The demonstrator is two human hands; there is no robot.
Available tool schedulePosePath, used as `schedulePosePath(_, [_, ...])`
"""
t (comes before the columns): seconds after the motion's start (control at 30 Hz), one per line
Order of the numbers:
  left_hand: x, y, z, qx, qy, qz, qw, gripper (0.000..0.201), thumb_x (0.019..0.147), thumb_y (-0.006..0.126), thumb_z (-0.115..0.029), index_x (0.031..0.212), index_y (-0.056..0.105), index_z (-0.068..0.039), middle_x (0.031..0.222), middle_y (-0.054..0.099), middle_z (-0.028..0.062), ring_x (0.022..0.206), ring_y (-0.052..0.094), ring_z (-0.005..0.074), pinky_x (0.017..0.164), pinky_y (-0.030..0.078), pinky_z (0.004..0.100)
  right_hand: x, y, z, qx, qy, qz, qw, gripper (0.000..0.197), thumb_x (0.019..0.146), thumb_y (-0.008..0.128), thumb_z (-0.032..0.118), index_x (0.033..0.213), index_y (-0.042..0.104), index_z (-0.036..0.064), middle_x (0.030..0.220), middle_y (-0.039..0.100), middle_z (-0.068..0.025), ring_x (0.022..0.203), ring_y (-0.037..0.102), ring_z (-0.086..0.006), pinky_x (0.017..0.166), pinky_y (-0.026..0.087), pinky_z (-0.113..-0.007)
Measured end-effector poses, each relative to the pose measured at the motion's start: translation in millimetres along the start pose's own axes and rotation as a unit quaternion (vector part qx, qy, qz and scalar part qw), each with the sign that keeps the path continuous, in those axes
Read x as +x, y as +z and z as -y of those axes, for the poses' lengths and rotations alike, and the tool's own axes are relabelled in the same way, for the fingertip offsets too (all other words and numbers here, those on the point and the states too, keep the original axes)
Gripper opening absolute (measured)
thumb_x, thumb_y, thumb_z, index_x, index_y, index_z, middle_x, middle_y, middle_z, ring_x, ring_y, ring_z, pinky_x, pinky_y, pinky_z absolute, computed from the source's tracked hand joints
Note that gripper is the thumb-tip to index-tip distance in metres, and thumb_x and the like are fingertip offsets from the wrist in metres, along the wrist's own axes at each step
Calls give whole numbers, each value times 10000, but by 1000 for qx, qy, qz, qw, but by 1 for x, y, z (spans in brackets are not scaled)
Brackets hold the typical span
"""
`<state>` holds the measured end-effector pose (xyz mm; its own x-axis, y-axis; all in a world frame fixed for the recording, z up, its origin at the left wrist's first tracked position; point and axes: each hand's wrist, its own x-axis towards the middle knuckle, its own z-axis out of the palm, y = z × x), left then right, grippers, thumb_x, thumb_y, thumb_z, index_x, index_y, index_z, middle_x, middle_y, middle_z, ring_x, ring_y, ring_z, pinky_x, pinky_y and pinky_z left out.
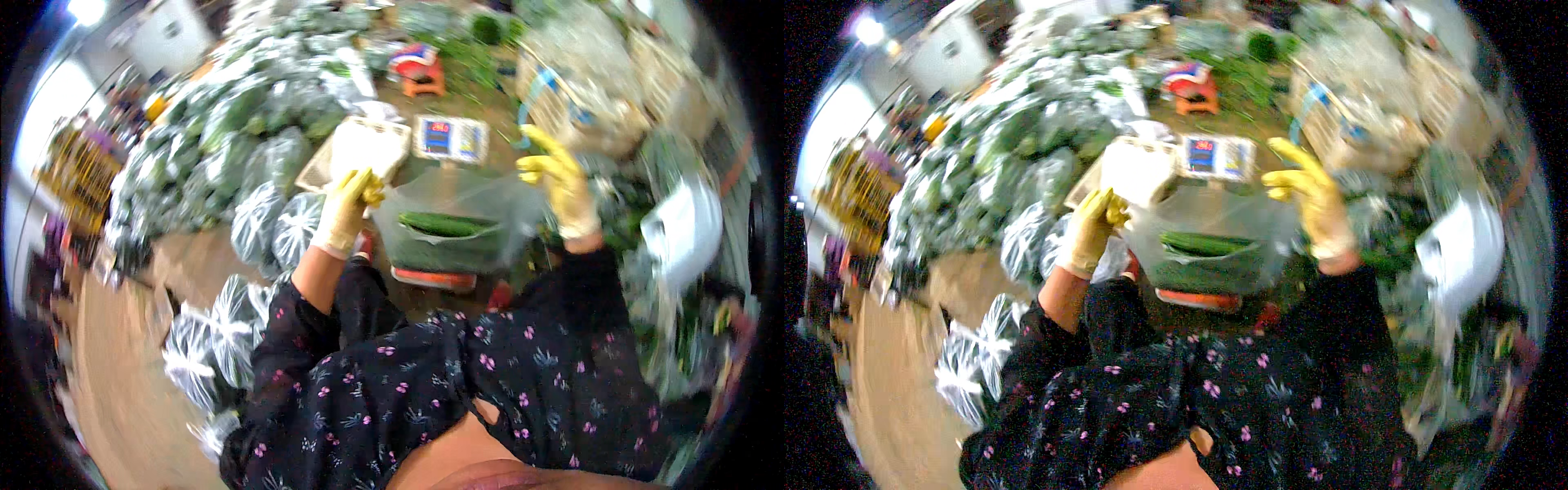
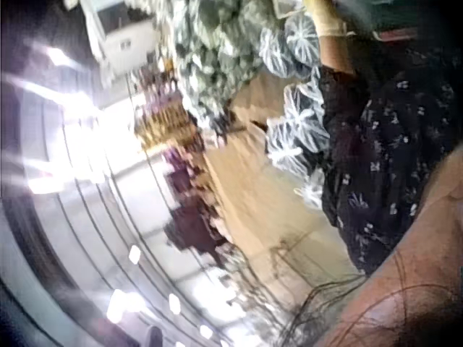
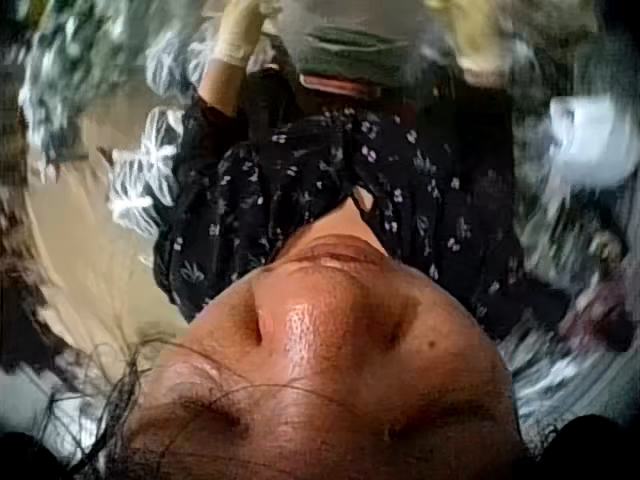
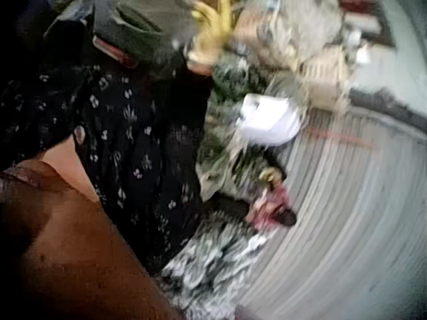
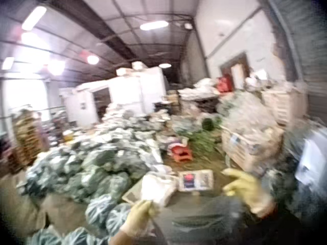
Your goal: The person sorts cucumbers by placing them into a plastic bag on a digital scale, checks the weight, and ties the bag closed before starting another batch.
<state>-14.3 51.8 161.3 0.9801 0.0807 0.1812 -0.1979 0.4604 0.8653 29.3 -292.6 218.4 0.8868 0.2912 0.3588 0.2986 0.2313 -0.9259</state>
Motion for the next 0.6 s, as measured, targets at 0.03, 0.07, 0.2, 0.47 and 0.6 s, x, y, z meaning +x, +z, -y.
schedulePosePath(0.03, [0,10,-25,-11,49,33,998,188,889,540,-204,905,546,-17,763,549,56,669,520,133,624,439,262,0,17,32,-8,-84,6,996,495,873,507,175,1306,375,-26,1177,546,-118,868,594,-154,778,476,-278])
schedulePosePath(0.07, [1,20,-49,-17,86,41,995,217,891,522,-234,902,540,-19,742,536,48,634,492,135,648,441,283,8,12,51,37,-123,116,985,562,861,535,199,1335,327,-19,1168,540,-184,889,590,-189,796,473,-286])
schedulePosePath(0.2, [-44,55,-153,121,313,2,942,240,906,481,-237,861,536,-9,748,546,60,629,484,136,690,430,286,-12,59,131,-87,-306,82,945,707,818,562,261,1369,238,-44,1197,503,-239,1053,530,-270,941,388,-353])
schedulePosePath(0.47, [-135,94,-220,171,320,-10,932,249,906,473,-177,861,584,42,626,583,83,578,560,155,641,456,269,-39,57,154,-221,-404,21,888,467,905,466,226,1248,408,-85,1068,593,-198,838,593,-230,747,468,-315])
schedulePosePath(0.6, [-180,95,-210,254,220,-120,934,228,859,545,-181,801,606,32,646,607,92,504,549,130,523,424,234,-45,132,135,-80,-313,109,940,300,895,441,103,1125,546,-56,860,662,-153,523,540,-134,497,422,-223])
